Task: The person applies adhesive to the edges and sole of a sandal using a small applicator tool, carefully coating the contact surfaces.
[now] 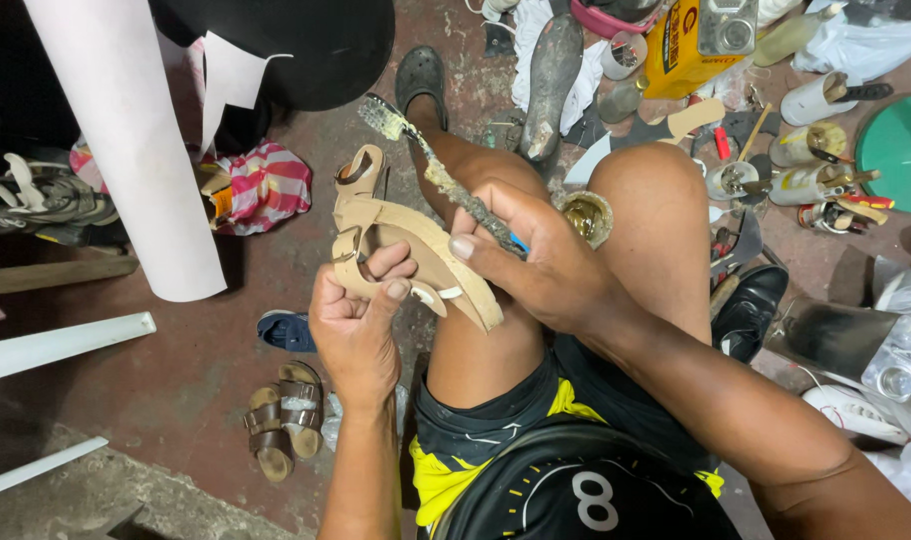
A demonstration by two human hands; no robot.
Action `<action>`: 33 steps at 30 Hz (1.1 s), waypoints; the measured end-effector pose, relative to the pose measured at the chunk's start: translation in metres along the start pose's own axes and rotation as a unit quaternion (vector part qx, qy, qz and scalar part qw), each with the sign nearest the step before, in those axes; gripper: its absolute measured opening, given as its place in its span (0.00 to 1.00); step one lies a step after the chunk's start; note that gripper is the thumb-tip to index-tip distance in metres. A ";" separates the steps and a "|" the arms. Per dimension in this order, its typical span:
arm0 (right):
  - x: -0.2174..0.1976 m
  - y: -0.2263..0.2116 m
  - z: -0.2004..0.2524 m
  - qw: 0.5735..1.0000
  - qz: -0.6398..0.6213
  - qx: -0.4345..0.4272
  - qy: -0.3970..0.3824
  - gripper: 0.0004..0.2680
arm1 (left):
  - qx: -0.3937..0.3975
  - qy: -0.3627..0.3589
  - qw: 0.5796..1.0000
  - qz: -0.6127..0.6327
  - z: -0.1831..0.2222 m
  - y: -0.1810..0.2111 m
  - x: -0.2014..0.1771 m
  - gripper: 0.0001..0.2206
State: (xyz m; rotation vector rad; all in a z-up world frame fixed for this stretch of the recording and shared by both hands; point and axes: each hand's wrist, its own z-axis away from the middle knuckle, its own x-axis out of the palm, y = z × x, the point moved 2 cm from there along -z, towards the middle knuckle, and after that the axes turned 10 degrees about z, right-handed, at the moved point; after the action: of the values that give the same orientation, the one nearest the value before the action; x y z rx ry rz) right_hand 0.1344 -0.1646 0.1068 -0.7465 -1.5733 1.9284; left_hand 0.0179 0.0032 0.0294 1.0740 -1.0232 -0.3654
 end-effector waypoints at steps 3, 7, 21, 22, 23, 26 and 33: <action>-0.001 0.001 0.001 1.000 -0.005 -0.021 -0.005 0.06 | -0.008 0.011 1.000 0.017 -0.002 -0.004 0.006 0.12; -0.004 -0.002 0.005 0.998 -0.059 0.025 -0.006 0.08 | -0.018 0.034 0.999 0.017 -0.002 -0.008 0.010 0.11; -0.011 -0.005 0.014 0.995 -0.074 0.060 -0.007 0.19 | -0.034 0.030 0.997 0.060 -0.010 -0.009 0.020 0.10; -0.011 -0.006 0.014 0.996 -0.080 0.046 -0.017 0.20 | -0.034 0.030 0.997 0.062 -0.011 -0.009 0.020 0.09; -0.011 -0.007 0.013 0.996 -0.085 0.031 -0.026 0.20 | -0.033 0.030 0.997 0.065 -0.012 -0.010 0.019 0.09; -0.011 -0.008 0.009 0.996 -0.083 0.017 -0.036 0.22 | -0.035 0.031 0.996 0.075 -0.014 -0.011 0.017 0.09; -0.007 -0.009 0.007 0.995 -0.077 0.022 -0.057 0.25 | -0.075 0.045 0.990 0.115 -0.017 -0.014 0.007 0.07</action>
State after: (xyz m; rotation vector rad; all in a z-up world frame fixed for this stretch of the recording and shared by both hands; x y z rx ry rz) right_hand 0.1348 -0.1724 0.1172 -0.4894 -1.6004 1.9139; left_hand 0.0383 0.0008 0.0196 0.8201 -1.0110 -0.2017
